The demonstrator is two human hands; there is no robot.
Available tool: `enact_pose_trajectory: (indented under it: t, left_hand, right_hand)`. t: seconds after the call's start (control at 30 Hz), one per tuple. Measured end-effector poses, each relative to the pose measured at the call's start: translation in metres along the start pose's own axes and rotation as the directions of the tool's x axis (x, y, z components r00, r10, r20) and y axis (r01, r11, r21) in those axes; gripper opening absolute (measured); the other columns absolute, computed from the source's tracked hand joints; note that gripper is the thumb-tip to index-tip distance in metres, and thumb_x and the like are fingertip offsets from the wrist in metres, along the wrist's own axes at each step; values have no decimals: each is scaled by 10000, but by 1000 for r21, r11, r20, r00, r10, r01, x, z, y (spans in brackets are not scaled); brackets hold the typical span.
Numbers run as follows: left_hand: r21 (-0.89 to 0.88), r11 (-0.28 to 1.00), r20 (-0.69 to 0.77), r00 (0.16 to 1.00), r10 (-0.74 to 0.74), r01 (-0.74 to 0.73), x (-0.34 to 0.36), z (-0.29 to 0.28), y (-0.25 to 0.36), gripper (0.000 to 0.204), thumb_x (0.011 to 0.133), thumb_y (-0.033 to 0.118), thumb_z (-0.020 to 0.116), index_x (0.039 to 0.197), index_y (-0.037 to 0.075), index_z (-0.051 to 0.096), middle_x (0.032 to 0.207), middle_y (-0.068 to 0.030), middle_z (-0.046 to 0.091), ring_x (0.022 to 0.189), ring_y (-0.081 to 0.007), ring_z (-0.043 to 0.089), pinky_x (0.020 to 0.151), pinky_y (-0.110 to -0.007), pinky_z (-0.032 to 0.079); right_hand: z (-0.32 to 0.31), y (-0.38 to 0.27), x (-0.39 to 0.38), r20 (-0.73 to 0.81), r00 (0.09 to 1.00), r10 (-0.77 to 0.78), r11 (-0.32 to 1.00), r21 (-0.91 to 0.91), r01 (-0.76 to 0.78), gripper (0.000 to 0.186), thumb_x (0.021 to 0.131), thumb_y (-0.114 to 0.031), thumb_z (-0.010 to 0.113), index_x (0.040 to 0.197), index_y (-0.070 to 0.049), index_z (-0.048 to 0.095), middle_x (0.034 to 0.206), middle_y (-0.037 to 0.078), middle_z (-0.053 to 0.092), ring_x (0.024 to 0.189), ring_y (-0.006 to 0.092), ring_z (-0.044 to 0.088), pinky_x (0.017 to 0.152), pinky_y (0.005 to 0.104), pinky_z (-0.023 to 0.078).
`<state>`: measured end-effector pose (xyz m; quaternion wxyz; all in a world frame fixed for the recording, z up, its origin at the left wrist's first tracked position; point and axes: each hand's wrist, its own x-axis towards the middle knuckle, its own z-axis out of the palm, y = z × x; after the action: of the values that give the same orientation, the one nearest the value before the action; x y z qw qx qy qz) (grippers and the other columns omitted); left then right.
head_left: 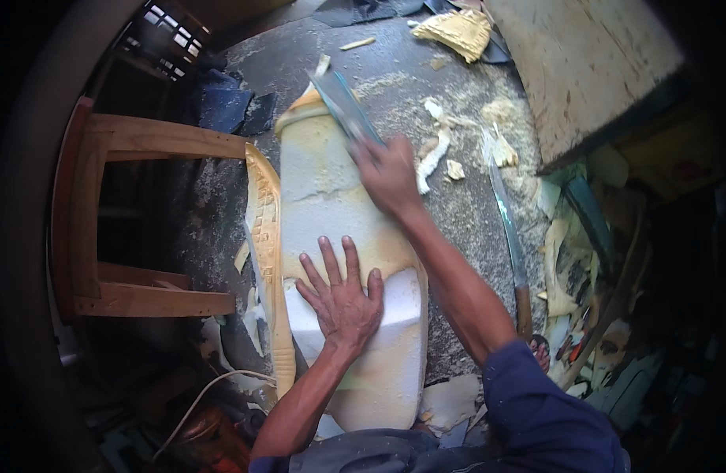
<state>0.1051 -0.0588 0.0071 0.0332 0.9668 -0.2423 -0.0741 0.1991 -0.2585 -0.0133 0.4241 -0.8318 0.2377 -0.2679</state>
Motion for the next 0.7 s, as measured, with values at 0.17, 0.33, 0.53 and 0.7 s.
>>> enact_pose_trajectory:
  t: [0.17,0.33,0.53,0.7]
  left_hand:
    - [-32,999,-30,999,13,-14,0,-1,0,765,1026,522,509,1681,182,307,1760,-198,127,1567,-590,52,1152,-826,82]
    - [-71,997,35,999,-17,19,-4,-1,0,762,1021,503,522,1684,200,301,1764,-190,116,1576,-575,24,1156,-823,62]
    - [-100,995,22,999,-25,27,-1,2,-1,786,1001,492,568,1684,210,300,1764,-168,132,1584,-549,26,1167,-812,56]
    - [-167,985,-13,999,-40,38,-5,0,0,764,1013,496,542,1682,211,304,1767,-155,123,1587,-543,8,1177,-804,37]
  right_hand:
    - [-28,0,-19,131,979,157,984,68,-167,356,1017,-352,654,1265,-128,776,988,236,553,978,357,520,904,443,446]
    - [5,-11,11,82,996,-42,998,-50,46,393,1030,-356,637,1271,-73,762,1012,205,537,991,326,527,898,441,455]
    - [-22,-5,-3,157,963,220,975,-21,-219,439,1066,-409,561,1239,-60,764,1008,239,524,998,371,538,910,462,463]
    - [-11,-8,2,177,984,8,993,-115,12,414,1063,-392,559,1307,-115,747,969,250,535,999,375,536,899,478,447]
